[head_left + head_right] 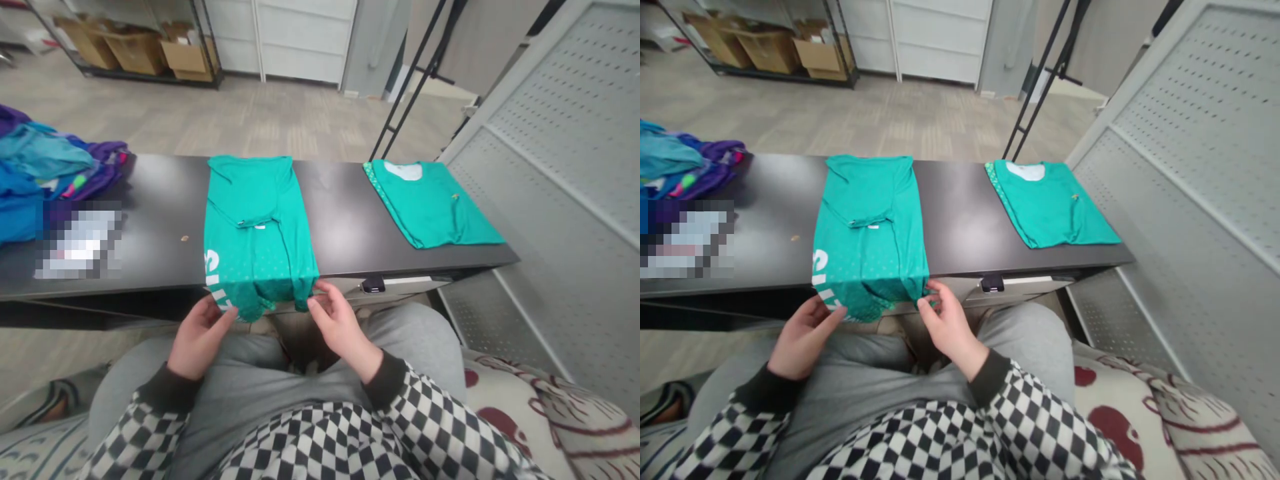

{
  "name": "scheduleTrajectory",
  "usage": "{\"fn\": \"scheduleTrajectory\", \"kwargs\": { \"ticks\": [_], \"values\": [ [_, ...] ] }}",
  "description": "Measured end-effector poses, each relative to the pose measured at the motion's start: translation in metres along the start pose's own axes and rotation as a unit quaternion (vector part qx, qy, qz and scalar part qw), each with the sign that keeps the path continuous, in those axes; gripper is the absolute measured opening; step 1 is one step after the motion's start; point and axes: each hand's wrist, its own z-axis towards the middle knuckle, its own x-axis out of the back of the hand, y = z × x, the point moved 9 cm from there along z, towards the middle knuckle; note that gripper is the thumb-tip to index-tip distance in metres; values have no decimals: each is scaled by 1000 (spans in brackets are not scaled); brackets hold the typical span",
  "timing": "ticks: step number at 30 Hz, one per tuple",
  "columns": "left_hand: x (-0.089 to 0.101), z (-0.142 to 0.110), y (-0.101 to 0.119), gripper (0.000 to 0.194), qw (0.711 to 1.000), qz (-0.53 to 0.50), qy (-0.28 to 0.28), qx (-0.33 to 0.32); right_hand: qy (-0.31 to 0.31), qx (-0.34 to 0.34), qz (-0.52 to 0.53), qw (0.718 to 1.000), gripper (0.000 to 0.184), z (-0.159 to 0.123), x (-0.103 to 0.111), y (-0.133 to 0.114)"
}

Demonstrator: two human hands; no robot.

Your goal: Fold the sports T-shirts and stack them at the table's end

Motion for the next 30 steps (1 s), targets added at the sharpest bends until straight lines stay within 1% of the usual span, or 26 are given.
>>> {"fn": "scheduleTrajectory", "kwargs": {
  "ticks": [2, 4, 6, 8, 10, 12, 13, 15, 16, 18, 19, 21, 23, 25, 26, 28, 30],
  "values": [
    [-7, 1, -8, 79, 998, 25, -53, 35, -36, -15, -43, 998, 50, 9, -12, 6],
    [-13, 1, -17, 74, 990, 71, -101, 62, -81, -14, -102, 991, 41, 16, -24, 12],
    [-18, 2, -19, 68, 981, 129, -133, 58, -146, -23, -162, 975, 26, 20, -36, 24],
    [-24, 3, -18, 58, 969, 188, -155, 36, -209, -52, -208, 954, 14, 18, -46, 39],
    [-34, 1, -16, 48, 954, 234, -186, 22, -239, -75, -233, 940, 8, 15, -47, 49],
    [-42, -5, -14, 41, 945, 250, -210, 17, -240, -78, -243, 936, 9, 9, -42, 49],
    [-45, -9, -12, 40, 947, 238, -216, 17, -244, -75, -242, 936, 7, 4, -39, 46],
    [-45, -22, -6, 43, 959, 171, -223, 21, -260, -65, -213, 940, 3, -11, -34, 33],
    [-43, -31, -4, 46, 966, 122, -227, 33, -268, -61, -177, 945, 10, -20, -31, 24],
    [-37, -54, -3, 54, 971, 15, -224, 81, -270, -69, -62, 958, 26, -39, -24, 4],
    [-32, -68, -4, 57, 969, -37, -214, 115, -267, -90, 4, 960, 32, -49, -20, -3],
    [-25, -99, -10, 61, 956, -130, -180, 191, -249, -152, 115, 949, 42, -70, -14, -10],
    [-24, -130, -17, 59, 936, -189, -153, 255, -225, -208, 172, 936, 47, -90, -9, -8],
    [-26, -155, -26, 57, 920, -207, -141, 301, -197, -237, 175, 935, 50, -105, -4, -1],
    [-26, -165, -32, 57, 917, -202, -136, 316, -183, -246, 163, 938, 51, -111, 0, 5],
    [-23, -176, -43, 60, 921, -175, -124, 325, -166, -265, 129, 941, 53, -124, 5, 20],
    [-15, -182, -49, 66, 934, -131, -128, 307, -161, -280, 107, 940, 53, -136, 11, 31]
  ]
}}
